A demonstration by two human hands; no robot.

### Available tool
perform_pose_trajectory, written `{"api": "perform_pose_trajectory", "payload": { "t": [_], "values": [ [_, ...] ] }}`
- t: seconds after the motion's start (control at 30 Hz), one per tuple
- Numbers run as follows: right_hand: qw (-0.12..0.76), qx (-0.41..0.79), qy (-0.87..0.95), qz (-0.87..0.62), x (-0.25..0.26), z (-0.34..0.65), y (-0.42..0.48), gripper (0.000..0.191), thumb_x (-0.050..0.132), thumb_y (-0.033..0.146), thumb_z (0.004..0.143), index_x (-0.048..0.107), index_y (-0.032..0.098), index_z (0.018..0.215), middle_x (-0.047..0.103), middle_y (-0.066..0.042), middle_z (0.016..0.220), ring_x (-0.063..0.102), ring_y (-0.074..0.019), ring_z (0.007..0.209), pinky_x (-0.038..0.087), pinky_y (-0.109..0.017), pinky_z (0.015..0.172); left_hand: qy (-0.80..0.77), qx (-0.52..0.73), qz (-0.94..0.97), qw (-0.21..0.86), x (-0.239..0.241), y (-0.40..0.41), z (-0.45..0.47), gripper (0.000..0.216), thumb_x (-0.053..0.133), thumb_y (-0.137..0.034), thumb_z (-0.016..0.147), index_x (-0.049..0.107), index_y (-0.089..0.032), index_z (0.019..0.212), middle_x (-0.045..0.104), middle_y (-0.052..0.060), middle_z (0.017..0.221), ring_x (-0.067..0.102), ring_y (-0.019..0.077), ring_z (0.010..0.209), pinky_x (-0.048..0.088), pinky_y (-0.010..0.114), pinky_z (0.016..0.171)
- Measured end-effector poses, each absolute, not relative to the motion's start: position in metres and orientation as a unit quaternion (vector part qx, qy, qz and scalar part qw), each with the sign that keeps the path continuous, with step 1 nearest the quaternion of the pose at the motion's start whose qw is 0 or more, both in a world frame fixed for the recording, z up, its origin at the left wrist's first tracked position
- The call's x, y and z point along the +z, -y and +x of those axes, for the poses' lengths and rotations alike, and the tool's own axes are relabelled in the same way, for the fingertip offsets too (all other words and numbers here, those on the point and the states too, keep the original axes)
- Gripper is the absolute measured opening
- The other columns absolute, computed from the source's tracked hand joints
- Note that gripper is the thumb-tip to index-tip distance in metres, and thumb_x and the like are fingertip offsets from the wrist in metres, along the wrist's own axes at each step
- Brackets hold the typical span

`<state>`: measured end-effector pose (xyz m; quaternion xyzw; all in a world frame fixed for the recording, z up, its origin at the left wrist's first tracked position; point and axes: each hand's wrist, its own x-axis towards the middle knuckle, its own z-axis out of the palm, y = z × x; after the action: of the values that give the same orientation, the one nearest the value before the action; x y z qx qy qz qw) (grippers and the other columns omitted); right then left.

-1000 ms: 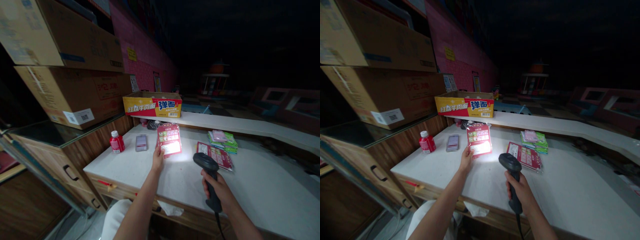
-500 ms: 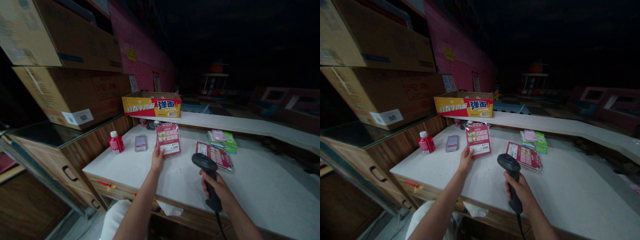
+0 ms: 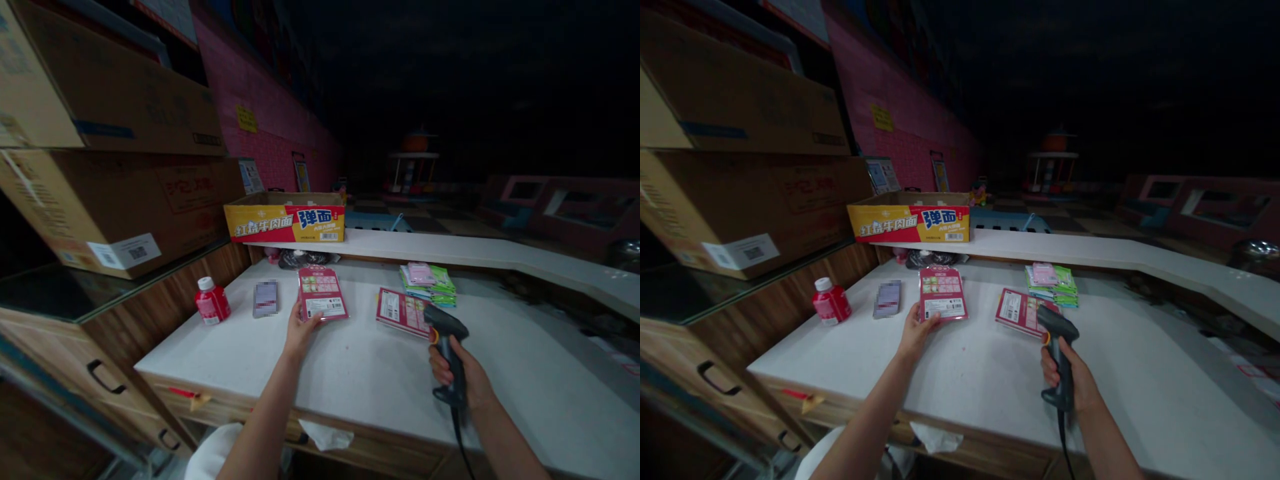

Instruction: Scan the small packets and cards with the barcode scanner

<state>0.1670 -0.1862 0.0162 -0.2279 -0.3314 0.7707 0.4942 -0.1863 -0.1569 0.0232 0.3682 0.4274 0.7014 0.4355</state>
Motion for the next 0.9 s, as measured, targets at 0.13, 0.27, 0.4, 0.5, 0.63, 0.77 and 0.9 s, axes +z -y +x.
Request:
{"api": "perform_pose_trajectory", "payload": {
  "t": [0.13,0.27,0.4,0.5,0.63,0.77,0.9],
  "values": [
    [0.499,0.793,0.308,-0.165,0.013,0.174,0.184,0.039,0.069,0.051,0.079,0.057,0.017,0.064,0.041,0.005,0.049,0.027,-0.0033,0.037,0.033,-0.015,0.036,-0.430,0.701,0.355,0.444,0.028,0.160,-0.188,0.077,0.090,-0.034,0.049,0.056,-0.015,0.115,0.072,0.010,0.100,0.070,0.0249,0.087,0.059,0.037,0.076],
    [0.527,0.786,0.299,-0.123,0.013,0.173,0.187,0.033,0.067,0.049,0.081,0.066,0.017,0.088,0.040,0.007,0.052,0.023,-0.0035,0.036,0.031,-0.014,0.034,-0.425,0.706,0.327,0.463,0.035,0.158,-0.184,0.058,0.088,-0.036,0.053,0.065,-0.012,0.100,0.073,0.011,0.097,0.070,0.0248,0.087,0.058,0.033,0.074],
    [0.538,0.783,0.301,-0.079,0.013,0.174,0.190,0.032,0.063,0.046,0.085,0.066,0.017,0.097,0.039,0.008,0.053,0.021,-0.0037,0.036,0.031,-0.014,0.034,-0.408,0.719,0.304,0.473,0.049,0.141,-0.163,0.045,0.082,-0.042,0.061,0.067,-0.012,0.091,0.074,0.010,0.092,0.071,0.0232,0.082,0.058,0.032,0.073],
    [0.541,0.783,0.299,-0.060,0.014,0.176,0.190,0.031,0.061,0.046,0.086,0.066,0.017,0.099,0.038,0.008,0.053,0.019,-0.0037,0.036,0.031,-0.014,0.034,-0.412,0.686,0.316,0.510,0.060,0.121,-0.136,0.042,0.078,-0.048,0.066,0.066,-0.013,0.085,0.074,0.010,0.081,0.072,0.0247,0.077,0.059,0.035,0.070],
    [0.544,0.784,0.296,-0.046,0.014,0.176,0.190,0.031,0.061,0.046,0.086,0.066,0.017,0.097,0.037,0.009,0.052,0.016,-0.0039,0.036,0.031,-0.014,0.034,-0.446,0.612,0.361,0.544,0.062,0.090,-0.099,0.039,0.078,-0.049,0.064,0.064,-0.013,0.074,0.072,0.009,0.068,0.070,0.0233,0.065,0.057,0.033,0.061],
    [0.549,0.781,0.296,-0.046,0.014,0.176,0.189,0.030,0.059,0.046,0.088,0.067,0.018,0.095,0.037,0.008,0.052,0.016,-0.0042,0.037,0.031,-0.014,0.035,-0.510,0.564,0.398,0.513,0.052,0.062,-0.078,0.037,0.078,-0.047,0.065,0.064,-0.012,0.065,0.070,0.009,0.062,0.067,0.0218,0.057,0.053,0.031,0.056],
    [0.550,0.779,0.298,-0.042,0.014,0.175,0.188,0.031,0.058,0.046,0.088,0.067,0.017,0.095,0.038,0.008,0.052,0.016,-0.0041,0.037,0.031,-0.014,0.035,-0.647,0.446,0.486,0.383,0.048,0.049,-0.073,0.033,0.074,-0.045,0.071,0.069,-0.012,0.071,0.071,0.012,0.068,0.070,0.0251,0.071,0.052,0.030,0.062]
  ]
}}
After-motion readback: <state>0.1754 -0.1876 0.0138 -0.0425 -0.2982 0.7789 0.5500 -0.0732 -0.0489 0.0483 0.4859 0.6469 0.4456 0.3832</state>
